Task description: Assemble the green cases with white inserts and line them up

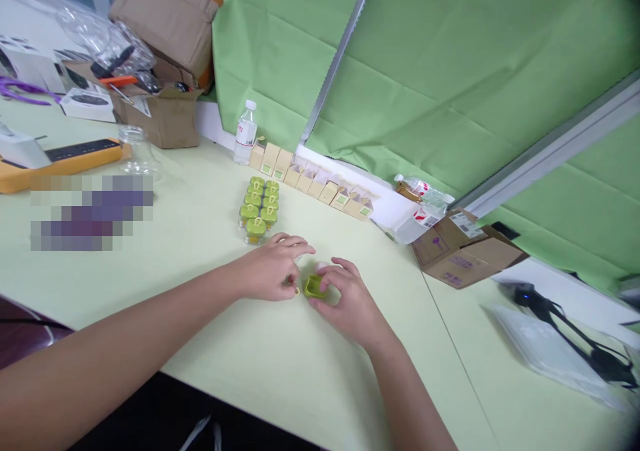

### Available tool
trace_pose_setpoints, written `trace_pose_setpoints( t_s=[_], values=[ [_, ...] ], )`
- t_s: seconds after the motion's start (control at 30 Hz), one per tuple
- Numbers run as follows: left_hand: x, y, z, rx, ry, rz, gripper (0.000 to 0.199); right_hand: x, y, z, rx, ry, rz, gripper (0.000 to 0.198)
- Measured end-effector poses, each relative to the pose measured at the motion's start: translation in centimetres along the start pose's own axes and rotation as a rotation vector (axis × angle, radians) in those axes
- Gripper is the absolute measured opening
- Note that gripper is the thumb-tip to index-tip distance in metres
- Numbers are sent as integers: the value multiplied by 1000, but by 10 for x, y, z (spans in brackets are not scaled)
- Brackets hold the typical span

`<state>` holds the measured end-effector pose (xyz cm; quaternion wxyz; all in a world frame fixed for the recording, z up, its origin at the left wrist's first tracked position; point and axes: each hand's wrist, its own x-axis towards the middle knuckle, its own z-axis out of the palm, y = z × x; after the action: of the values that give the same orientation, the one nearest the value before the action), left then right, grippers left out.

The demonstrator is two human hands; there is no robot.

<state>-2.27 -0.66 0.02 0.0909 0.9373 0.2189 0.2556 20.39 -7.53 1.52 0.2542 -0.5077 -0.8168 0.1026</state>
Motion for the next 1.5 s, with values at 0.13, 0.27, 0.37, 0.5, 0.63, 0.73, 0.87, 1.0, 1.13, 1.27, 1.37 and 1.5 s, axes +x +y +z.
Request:
trace_pose_setpoints(
  t_s=[0.13,0.27,0.37,0.5,0.63,0.73,0.87,1.0,1.13,1.27,1.37,1.5],
  values=[
    [2,0,-4,-9,24,-5,17,0,4,2,126,150,85,8],
    [4,0,-11,24,35,-65,16,3,10,3,346,366,303,12],
    [3,-1,-13,61,19,-193,24,7,12,0,620,558,460,24],
    [0,-3,-9,89,-53,-254,27,8,13,-10,960,736,641,24],
    [0,-2,-5,81,-92,-198,20,6,18,-17,1118,803,750,17],
    [-1,-2,-4,66,-109,-196,20,6,22,-17,1211,820,816,12],
    [-1,-2,-6,17,-145,-194,22,7,24,-17,1307,842,917,12],
    [-3,-1,-7,-51,-185,-156,21,8,24,-19,1333,845,946,13],
    [-4,0,-7,-118,-219,-129,17,8,25,-19,1346,807,947,15],
    [-3,1,-7,-146,-235,-118,24,7,27,-17,1331,773,919,15],
    [-3,1,-6,-145,-226,-114,22,5,30,-15,1314,735,884,14],
    [-4,0,-5,-153,-207,-135,17,3,34,-14,1228,680,822,15]
  ],
)
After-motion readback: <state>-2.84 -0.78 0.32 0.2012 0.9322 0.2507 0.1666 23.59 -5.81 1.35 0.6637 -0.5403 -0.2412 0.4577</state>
